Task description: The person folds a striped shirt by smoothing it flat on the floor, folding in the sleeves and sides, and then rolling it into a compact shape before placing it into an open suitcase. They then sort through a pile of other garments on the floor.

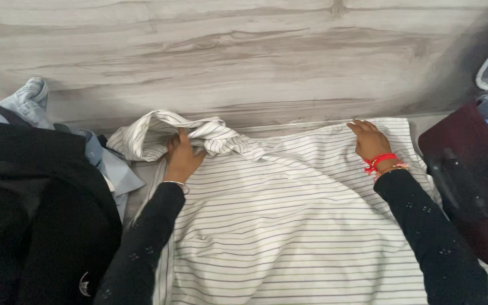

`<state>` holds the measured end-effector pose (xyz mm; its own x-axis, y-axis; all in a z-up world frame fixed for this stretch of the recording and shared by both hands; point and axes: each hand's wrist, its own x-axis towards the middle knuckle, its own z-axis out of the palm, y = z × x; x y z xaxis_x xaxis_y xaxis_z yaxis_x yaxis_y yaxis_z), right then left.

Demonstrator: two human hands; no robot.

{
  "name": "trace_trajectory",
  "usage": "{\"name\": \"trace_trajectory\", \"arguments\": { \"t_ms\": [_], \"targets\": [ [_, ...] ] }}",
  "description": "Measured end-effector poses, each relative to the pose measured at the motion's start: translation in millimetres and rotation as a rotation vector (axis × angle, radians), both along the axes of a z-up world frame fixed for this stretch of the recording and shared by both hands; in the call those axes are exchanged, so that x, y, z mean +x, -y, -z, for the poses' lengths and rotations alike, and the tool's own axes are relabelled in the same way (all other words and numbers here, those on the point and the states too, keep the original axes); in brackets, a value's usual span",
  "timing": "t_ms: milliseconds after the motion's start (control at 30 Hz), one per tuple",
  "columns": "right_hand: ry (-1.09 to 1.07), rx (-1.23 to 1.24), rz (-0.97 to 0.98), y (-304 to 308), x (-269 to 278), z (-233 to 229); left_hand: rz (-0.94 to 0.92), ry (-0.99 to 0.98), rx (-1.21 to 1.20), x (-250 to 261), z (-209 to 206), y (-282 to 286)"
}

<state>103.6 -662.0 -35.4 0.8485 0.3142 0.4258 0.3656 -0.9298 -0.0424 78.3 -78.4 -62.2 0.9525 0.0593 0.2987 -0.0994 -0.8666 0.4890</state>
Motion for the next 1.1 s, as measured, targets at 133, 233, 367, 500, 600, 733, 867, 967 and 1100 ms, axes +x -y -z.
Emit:
{"name": "trace_trajectory", "arguments": {
  "t_ms": [133,233,367,500,600,733,867,967,1100],
  "targets": [
    [0.034,-0.123,0.046,-0.2,35.2,16.6,-0.208,0.043,0.058,2.0,-9.0,15.0],
    [-0.074,-0.214,0.142,6.9,47.6,11.9,-0.153,0.097,0.097,-8.8,-10.2,2.2],
    [-0.005,-0.129,0.272,22.9,44.7,-15.7,-0.124,0.003,-0.067,5.7,-2.8,-17.4],
    [0.276,0.09,0.193,33.7,16.1,-42.0,-0.027,0.38,-0.195,28.6,-14.0,-46.4],
    [0.369,0.013,0.047,36.4,-26.7,-68.6,0.073,0.493,-0.234,4.2,-44.0,-49.8],
    [0.306,-0.024,0.083,39.3,-96.6,-93.4,0.116,0.449,-0.015,-69.3,-105.0,-51.4],
    [0.289,-0.177,-0.05,30.9,-177.5,-78.3,0.199,0.349,0.451,-134.9,-138.3,-66.7],
    [0.133,-0.378,-0.114,20.0,-227.7,-54.6,0.367,0.143,1.011,-187.3,-134.2,-65.1],
    [0.056,-0.513,-0.051,5.9,-254.9,-33.6,0.362,-0.441,1.01,-239.9,-129.4,-32.7]
  ]
}}
